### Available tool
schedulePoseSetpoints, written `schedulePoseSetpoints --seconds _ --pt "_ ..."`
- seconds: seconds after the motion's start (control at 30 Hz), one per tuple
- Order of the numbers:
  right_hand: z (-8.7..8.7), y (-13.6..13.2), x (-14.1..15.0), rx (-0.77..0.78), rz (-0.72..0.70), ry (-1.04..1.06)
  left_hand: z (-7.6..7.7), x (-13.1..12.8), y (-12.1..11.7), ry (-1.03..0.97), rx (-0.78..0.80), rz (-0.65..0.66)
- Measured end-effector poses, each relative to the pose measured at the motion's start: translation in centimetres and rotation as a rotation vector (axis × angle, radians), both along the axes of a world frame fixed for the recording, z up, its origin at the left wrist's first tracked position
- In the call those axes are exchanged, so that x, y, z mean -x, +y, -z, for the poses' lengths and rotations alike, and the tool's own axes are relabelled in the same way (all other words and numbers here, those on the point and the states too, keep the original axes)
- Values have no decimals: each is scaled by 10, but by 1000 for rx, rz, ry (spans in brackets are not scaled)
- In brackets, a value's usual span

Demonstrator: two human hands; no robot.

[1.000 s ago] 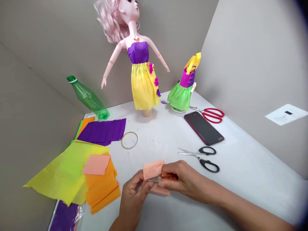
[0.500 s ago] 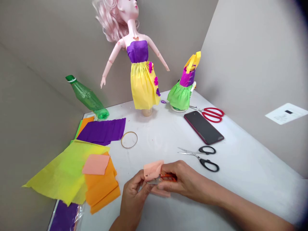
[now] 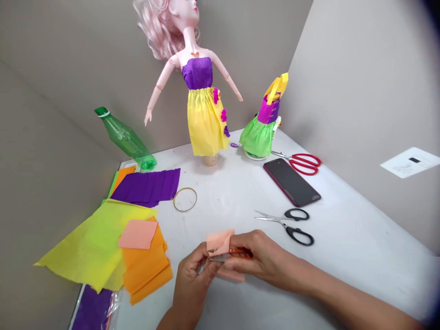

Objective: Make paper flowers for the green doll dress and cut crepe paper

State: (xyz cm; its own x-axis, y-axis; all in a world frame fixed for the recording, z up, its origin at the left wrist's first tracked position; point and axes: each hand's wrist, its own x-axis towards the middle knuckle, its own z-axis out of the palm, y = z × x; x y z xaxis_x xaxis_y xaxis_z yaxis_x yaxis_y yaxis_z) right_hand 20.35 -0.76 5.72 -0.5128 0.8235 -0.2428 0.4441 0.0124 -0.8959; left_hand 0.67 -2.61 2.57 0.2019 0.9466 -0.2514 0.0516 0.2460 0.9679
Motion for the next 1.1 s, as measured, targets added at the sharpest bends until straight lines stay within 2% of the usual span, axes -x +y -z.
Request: schedulePoseSetpoints --seconds 0.23,0.33,0.47,0.53,0.63,0.7,0.77,0.9,1.1 --pt "6 0 2 -57 13 -31 4 4 1 13 -1 55" --pt "6 0 3 -52 22 -43 5 4 1 36 6 36" --pt "6 1 3 -17 63 34 3 3 2 3 35 29" --pt "8 4 -1 -10 151 140 0 3 3 -27 86 1" --pt "12 14 -11 -9 391 338 -3 2 4 -87 195 -82" --pt "16 23 -19 48 546 469 -5 2 5 -138 245 -98" --pt "20 30 -24 153 602 556 -4 4 6 -203 269 -84" --pt "28 33 -22 305 521 575 0 7 8 -306 265 -53" --pt "27 21 -4 297 305 423 1 9 10 -266 224 -8"
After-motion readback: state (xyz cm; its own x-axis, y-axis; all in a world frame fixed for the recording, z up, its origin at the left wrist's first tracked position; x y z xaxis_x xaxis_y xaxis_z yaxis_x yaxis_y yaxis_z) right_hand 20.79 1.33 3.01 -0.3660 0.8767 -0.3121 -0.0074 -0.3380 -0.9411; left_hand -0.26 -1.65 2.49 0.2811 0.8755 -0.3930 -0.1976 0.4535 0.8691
